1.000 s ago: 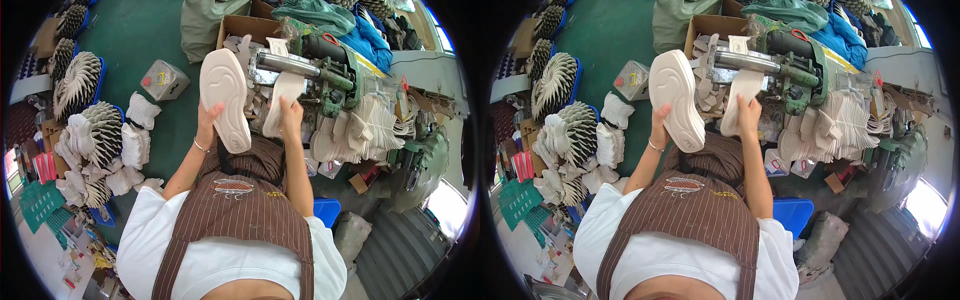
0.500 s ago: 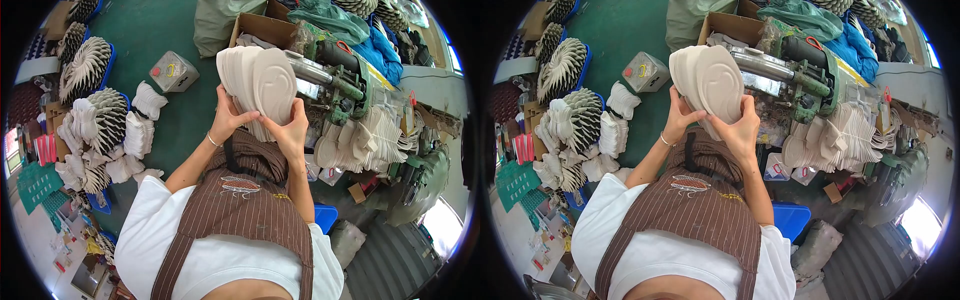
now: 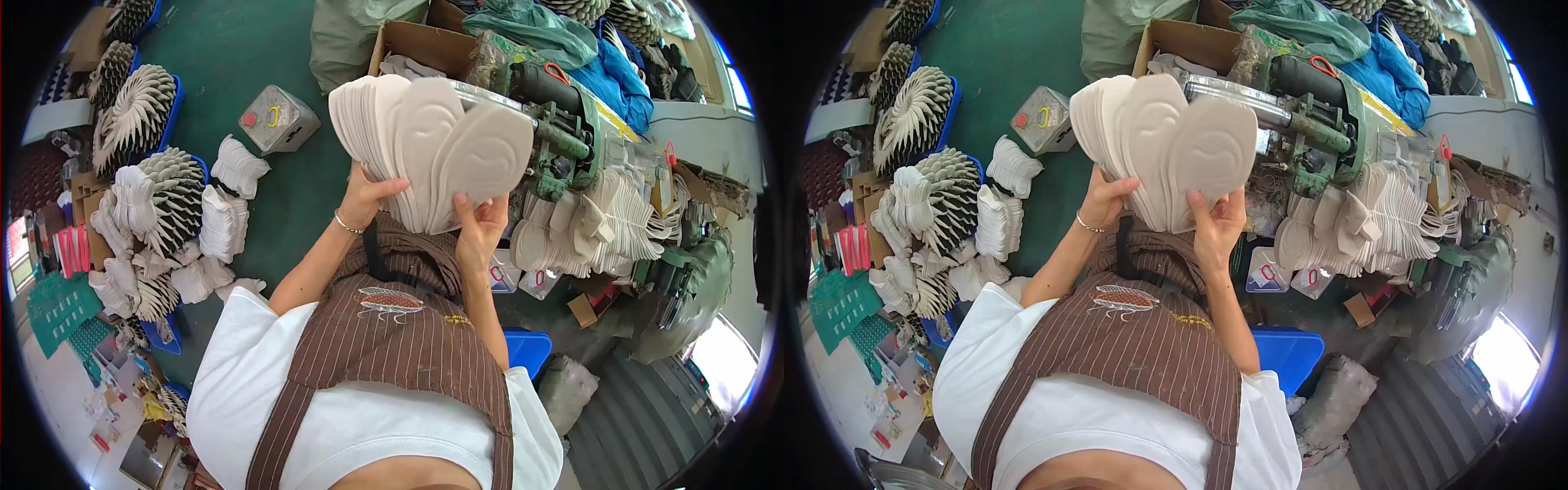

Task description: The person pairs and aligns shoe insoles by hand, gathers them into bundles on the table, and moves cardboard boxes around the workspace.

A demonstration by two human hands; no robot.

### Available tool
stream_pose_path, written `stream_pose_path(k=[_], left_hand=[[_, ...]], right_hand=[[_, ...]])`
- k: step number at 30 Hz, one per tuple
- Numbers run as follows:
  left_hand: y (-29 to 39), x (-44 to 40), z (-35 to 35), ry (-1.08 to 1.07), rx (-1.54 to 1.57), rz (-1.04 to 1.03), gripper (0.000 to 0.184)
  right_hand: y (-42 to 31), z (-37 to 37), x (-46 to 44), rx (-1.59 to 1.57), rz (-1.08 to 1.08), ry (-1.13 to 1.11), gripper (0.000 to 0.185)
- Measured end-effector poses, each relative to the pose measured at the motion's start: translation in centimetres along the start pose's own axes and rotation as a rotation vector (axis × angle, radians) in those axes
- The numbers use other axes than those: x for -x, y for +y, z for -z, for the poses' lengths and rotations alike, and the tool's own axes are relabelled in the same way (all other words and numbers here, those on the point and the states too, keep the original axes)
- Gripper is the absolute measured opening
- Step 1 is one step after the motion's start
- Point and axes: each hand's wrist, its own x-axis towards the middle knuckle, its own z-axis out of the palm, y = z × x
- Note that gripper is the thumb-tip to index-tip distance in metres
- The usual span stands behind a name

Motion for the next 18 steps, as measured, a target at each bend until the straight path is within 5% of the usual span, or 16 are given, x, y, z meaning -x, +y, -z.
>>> stream_pose_path(k=[5, 10, 14, 16, 18], left_hand=[[1.0, -0.1, 2.3, -0.039, 0.157, 0.056, 0.071], [3.2, -0.4, 3.1, -0.188, 0.169, 0.13, 0.099], [3.3, -0.1, 2.1, -0.327, 0.349, 0.171, 0.096], [3.1, -0.3, 1.0, -0.335, 0.349, 0.102, 0.093], [2.0, -0.2, 1.6, -0.275, 0.556, 0.118, 0.086]], right_hand=[[4.1, 4.2, 2.1, -0.084, -0.045, 0.152, 0.053], [8.7, 6.5, -2.9, 0.125, 0.01, 0.184, 0.047], [3.9, 4.3, -5.6, -0.01, 0.104, 0.095, 0.056], [2.6, 3.2, -3.0, 0.246, 0.247, 0.14, 0.063], [4.6, 3.8, -0.3, 0.272, 0.16, 0.092, 0.062]])
